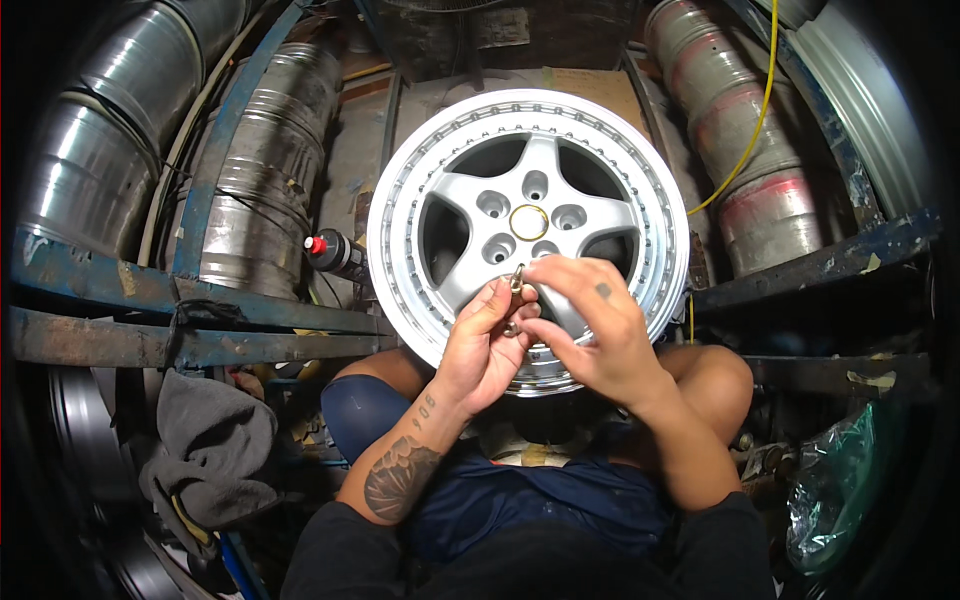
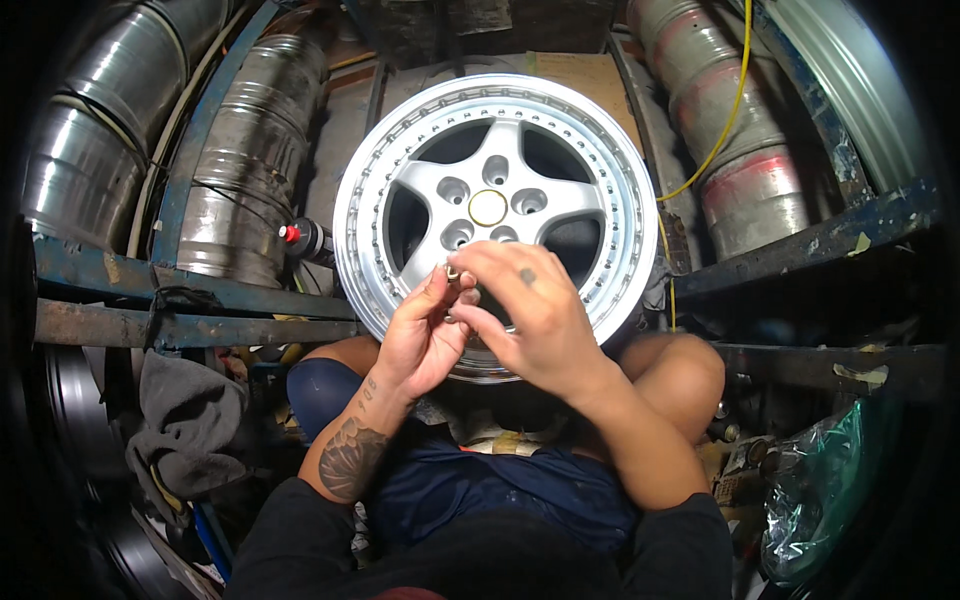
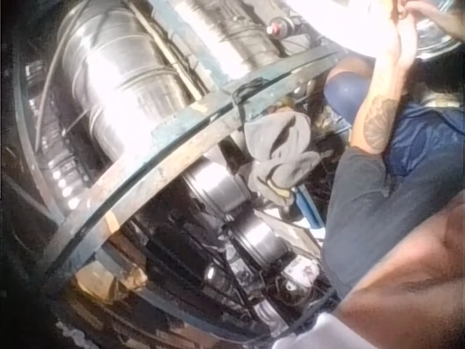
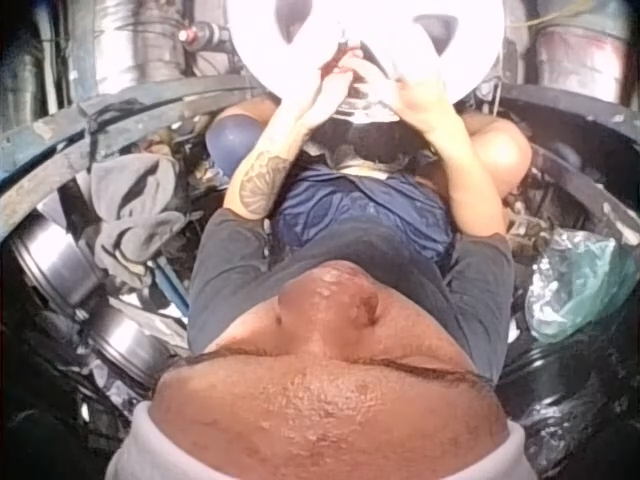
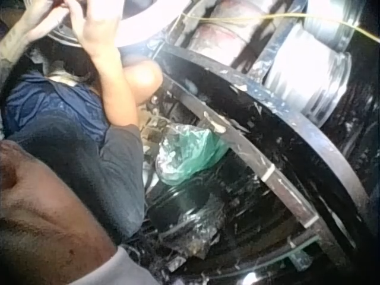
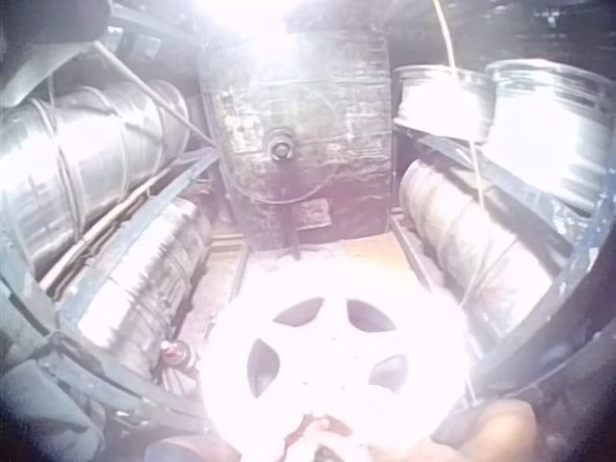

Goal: Assembling a multi-piece car wheel rim by inserting bolts and fitting components.

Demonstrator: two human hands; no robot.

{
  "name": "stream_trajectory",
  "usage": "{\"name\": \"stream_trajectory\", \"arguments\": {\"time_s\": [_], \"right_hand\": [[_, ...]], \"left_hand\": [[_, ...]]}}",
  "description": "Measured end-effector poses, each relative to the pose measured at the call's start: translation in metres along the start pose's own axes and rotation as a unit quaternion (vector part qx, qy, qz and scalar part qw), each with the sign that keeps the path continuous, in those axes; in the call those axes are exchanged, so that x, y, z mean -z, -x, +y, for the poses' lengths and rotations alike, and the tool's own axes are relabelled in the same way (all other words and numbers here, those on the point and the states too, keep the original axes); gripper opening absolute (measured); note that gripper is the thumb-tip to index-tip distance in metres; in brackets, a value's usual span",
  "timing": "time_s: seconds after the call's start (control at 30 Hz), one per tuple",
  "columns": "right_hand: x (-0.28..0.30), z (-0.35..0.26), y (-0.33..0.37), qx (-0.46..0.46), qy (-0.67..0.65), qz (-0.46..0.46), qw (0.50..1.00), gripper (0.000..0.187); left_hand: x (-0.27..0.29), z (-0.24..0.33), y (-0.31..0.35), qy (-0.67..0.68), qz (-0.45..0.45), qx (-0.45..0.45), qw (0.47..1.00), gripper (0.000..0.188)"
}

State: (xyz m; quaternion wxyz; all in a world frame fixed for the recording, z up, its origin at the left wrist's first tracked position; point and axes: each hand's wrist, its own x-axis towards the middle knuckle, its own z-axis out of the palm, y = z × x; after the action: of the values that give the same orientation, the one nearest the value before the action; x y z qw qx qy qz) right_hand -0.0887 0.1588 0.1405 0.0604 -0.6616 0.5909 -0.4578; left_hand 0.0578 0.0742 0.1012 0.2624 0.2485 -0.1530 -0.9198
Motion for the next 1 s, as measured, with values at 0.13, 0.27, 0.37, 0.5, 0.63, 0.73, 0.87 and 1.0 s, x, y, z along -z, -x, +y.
{"name": "stream_trajectory", "arguments": {"time_s": [0.13, 0.27, 0.37, 0.5, 0.63, 0.73, 0.87, 1.0], "right_hand": [[0.008, 0.004, -0.004, -0.074, -0.082, 0.017, 0.994, 0.044], [0.011, 0.008, 0.002, -0.103, -0.143, -0.055, 0.983, 0.034], [0.013, 0.007, 0.002, -0.104, -0.178, -0.058, 0.977, 0.019], [0.019, 0.004, 0.002, -0.103, -0.165, -0.078, 0.978, 0.019], [0.019, 0.002, 0.003, -0.105, -0.163, -0.078, 0.978, 0.019], [0.02, 0.001, 0.005, -0.108, -0.154, -0.078, 0.979, 0.02], [0.023, 0.002, 0.004, -0.103, -0.136, -0.085, 0.982, 0.021], [0.023, 0.001, 0.004, -0.125, -0.134, -0.087, 0.979, 0.022]], "left_hand": [[0.006, -0.001, 0.002, -0.023, -0.047, -0.003, 0.999, 0.023], [0.006, 0.005, 0.006, -0.146, -0.055, 0.037, 0.987, 0.031], [0.009, 0.005, 0.01, -0.224, -0.079, 0.074, 0.969, 0.041], [0.002, 0.0, 0.013, -0.286, -0.091, 0.035, 0.953, 0.041], [0.003, -0.002, 0.014, -0.305, -0.085, 0.025, 0.948, 0.038], [0.009, -0.006, 0.012, -0.313, -0.094, 0.02, 0.945, 0.034], [0.003, -0.006, 0.013, -0.324, -0.075, 0.007, 0.943, 0.029], [0.005, -0.005, 0.011, -0.317, -0.077, -0.01, 0.945, 0.026]]}}
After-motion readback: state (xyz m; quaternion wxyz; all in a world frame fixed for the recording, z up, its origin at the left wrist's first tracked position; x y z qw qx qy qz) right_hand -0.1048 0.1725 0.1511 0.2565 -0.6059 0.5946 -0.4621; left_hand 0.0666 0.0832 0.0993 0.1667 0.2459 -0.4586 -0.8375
